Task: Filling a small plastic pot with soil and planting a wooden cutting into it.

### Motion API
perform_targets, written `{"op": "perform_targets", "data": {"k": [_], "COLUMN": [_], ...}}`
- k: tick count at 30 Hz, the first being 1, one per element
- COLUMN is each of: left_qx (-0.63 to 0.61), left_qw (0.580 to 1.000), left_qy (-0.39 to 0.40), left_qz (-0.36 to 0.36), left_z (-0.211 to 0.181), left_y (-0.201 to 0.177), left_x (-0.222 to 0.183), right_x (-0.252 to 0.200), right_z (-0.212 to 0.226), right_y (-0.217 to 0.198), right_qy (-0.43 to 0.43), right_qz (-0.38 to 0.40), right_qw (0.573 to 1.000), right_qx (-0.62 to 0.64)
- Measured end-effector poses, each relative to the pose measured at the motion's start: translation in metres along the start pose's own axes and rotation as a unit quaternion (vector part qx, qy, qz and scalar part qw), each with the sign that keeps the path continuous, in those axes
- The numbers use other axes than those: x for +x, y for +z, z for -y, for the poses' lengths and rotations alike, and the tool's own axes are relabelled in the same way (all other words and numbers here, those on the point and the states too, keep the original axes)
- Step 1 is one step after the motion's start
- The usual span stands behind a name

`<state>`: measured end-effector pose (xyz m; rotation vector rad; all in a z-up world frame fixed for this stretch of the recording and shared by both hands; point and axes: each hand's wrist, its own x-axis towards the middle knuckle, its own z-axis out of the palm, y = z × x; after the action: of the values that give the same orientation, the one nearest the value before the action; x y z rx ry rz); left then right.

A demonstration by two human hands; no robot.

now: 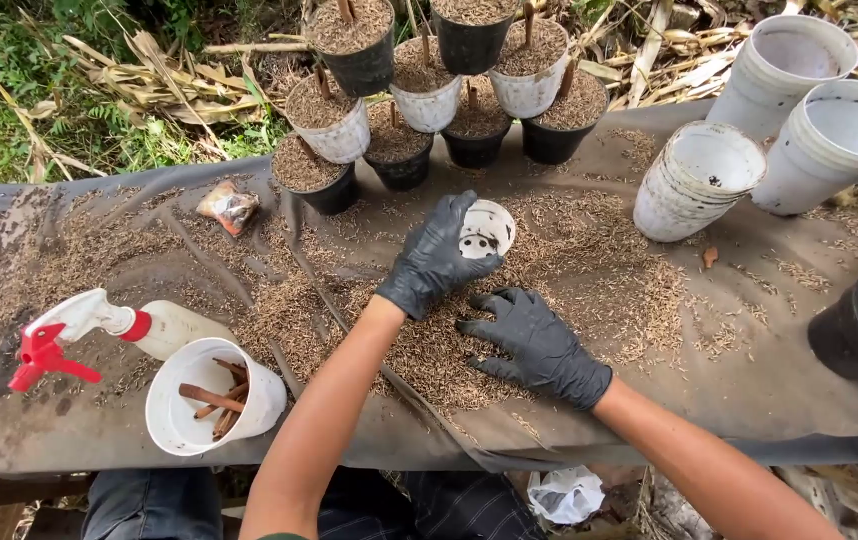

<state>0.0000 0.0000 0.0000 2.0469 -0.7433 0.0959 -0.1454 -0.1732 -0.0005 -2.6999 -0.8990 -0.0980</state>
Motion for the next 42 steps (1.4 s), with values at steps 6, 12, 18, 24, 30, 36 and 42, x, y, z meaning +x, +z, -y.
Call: {"op": "perform_targets", "data": {"k": [6, 12, 18, 24, 30, 36, 42], "left_qx": [0.118, 0.095, 0.124, 0.131, 0.086, 0.063, 0.038], "left_qw": [0.990, 0.989, 0.982, 0.977, 0.982, 0.985, 0.980], "left_qy": [-0.052, -0.076, -0.119, -0.149, -0.147, -0.139, -0.181], "left_qz": [0.064, 0.085, 0.078, 0.075, 0.082, 0.076, 0.072], "left_z": [0.008, -0.004, -0.009, -0.009, -0.017, -0.024, -0.028], "left_y": [0.008, -0.001, 0.002, 0.007, -0.002, -0.006, -0.003], "left_x": [0.005, 0.004, 0.003, 0.004, 0.000, -0.004, 0.001], "right_x": [-0.004, 0.001, -0.001, -0.005, -0.007, -0.003, 0.008], "right_z": [-0.014, 0.003, -0.013, -0.012, -0.043, -0.064, -0.090], "right_y": [0.019, -0.003, 0.022, 0.019, 0.024, -0.003, -0.023], "right_qy": [0.010, 0.002, -0.006, -0.002, 0.083, 0.155, 0.140], "right_qz": [0.019, 0.030, 0.015, -0.013, 0.000, -0.069, -0.209], "right_qw": [1.000, 0.999, 0.999, 1.000, 0.995, 0.974, 0.929], "right_qx": [0.003, 0.011, -0.027, -0.006, 0.055, 0.153, 0.272]}}
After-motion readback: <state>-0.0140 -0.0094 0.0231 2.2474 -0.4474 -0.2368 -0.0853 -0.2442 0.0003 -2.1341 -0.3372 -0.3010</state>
